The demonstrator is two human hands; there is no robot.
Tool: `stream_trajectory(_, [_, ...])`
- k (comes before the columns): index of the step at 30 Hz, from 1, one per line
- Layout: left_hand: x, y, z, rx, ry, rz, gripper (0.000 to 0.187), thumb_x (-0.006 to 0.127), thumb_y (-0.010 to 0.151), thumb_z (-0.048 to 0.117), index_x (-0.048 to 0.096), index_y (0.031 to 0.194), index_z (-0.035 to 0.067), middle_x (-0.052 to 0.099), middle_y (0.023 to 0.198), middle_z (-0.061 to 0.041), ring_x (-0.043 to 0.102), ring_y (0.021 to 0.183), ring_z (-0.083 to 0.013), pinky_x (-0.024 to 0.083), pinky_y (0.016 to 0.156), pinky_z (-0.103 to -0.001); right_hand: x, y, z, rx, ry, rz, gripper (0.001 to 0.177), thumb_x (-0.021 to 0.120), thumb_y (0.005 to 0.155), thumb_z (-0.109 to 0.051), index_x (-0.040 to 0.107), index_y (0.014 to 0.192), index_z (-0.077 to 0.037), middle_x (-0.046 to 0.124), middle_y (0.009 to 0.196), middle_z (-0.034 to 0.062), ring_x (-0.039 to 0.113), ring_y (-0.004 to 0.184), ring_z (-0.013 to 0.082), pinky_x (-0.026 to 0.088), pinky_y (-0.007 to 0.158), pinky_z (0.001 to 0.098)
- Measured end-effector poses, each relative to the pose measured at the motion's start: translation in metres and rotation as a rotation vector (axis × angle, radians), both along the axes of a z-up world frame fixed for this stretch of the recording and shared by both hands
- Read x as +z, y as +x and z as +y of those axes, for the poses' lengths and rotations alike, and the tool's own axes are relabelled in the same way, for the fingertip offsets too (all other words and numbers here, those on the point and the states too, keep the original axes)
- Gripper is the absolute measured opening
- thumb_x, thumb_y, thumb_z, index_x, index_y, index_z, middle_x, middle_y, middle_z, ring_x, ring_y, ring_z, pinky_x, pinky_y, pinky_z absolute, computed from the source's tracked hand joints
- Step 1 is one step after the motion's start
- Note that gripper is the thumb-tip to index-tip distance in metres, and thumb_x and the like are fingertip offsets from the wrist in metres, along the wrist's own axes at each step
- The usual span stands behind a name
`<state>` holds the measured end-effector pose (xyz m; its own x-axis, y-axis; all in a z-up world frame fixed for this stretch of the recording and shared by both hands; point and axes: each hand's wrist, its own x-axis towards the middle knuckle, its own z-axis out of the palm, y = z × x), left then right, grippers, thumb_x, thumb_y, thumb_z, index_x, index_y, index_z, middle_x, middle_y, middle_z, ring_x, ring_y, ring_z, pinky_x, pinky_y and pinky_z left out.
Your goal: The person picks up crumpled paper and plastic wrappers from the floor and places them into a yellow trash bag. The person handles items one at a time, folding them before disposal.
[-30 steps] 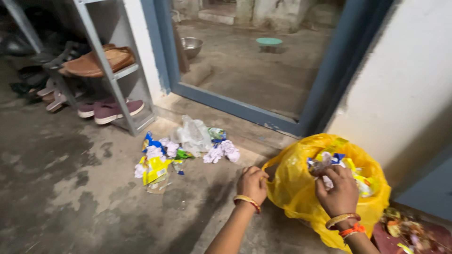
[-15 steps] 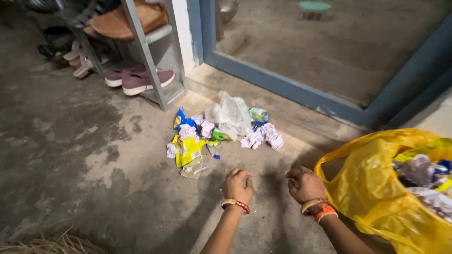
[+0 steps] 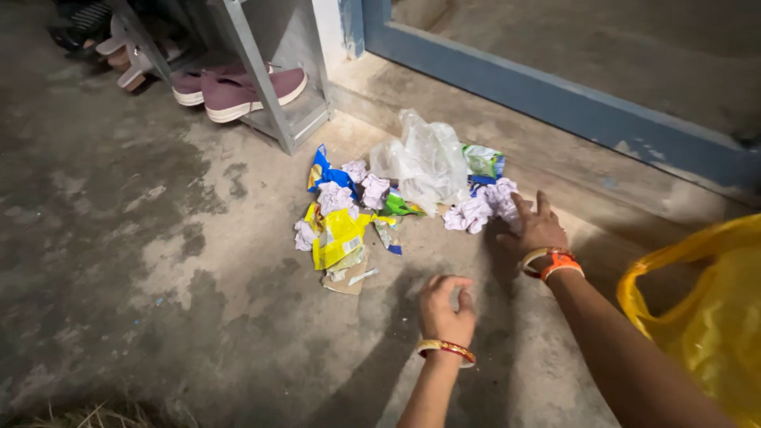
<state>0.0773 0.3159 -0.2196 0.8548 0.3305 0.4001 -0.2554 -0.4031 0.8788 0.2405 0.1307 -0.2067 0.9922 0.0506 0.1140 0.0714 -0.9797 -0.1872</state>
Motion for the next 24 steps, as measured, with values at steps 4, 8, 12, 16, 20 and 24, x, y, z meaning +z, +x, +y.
stream_trajectory(4, [0.003,0.006,0.004,0.016,-0.013,0.013,0.017,0.071,0.076,0.001,0.072,0.091,0.01,0.07,0.097,-0.012,0.064,0.099,-0.0356,0.05,0.091,-0.045,-0.017,0.01,0.004,-0.07,0.005,0.02,0.06,0.078,0.083,-0.044,0.06,0.136,-0.023,0.054,0.141,0.0195,0.067,0.112,0.0388,0.055,0.094,0.0476])
stream_trajectory(8, [-0.003,0.006,0.002,0.016,-0.007,0.032,0.016,0.071,0.077,0.001,0.073,0.091,0.01,0.072,0.097,-0.01,0.066,0.097,-0.0334,0.051,0.089,-0.043,-0.026,-0.018,-0.011,-0.085,0.249,-0.215,0.037,0.078,0.084,-0.031,0.071,0.117,-0.015,0.072,0.11,0.0161,0.071,0.097,0.0345,0.057,0.087,0.0457])
stream_trajectory(12, [-0.007,0.011,-0.02,-0.034,-0.33,0.342,0.02,0.071,0.085,0.008,0.077,0.103,0.012,0.079,0.098,-0.006,0.074,0.094,-0.0208,0.058,0.083,-0.034,-0.039,-0.061,-0.016,-0.22,0.914,-0.121,0.037,0.066,0.082,-0.003,0.069,0.119,-0.011,0.077,0.101,0.0132,0.072,0.088,0.0203,0.058,0.08,0.0367])
stream_trajectory(16, [-0.005,0.007,-0.04,-0.213,-0.461,0.278,0.054,0.084,0.077,0.011,0.063,0.127,0.009,0.072,0.112,-0.005,0.069,0.097,-0.0163,0.058,0.085,-0.031,-0.032,-0.127,-0.012,0.039,1.094,-0.129,0.044,0.064,0.075,0.014,0.068,0.116,-0.004,0.073,0.104,0.009,0.065,0.087,0.0154,0.056,0.076,0.0316])
stream_trajectory(20, [0.004,-0.007,-0.055,-0.402,-0.567,0.258,0.055,0.082,0.077,0.007,0.063,0.128,0.003,0.075,0.111,-0.004,0.071,0.099,-0.0135,0.059,0.087,-0.03,0.021,-0.184,0.001,-0.115,1.303,0.032,0.045,0.07,0.074,0.01,0.063,0.115,-0.007,0.069,0.098,0.0045,0.069,0.081,0.0114,0.062,0.066,0.0317])
stream_trajectory(24, [0.032,-0.024,-0.06,-0.537,-0.882,0.342,0.05,0.081,0.076,0.007,0.067,0.123,0.0,0.075,0.104,-0.006,0.071,0.089,-0.0141,0.059,0.077,-0.03,0.073,-0.219,-0.021,-0.097,1.246,0.135,0.046,0.078,0.077,0.002,0.067,0.121,-0.008,0.07,0.089,0.0049,0.066,0.072,0.0126,0.056,0.059,0.0305])
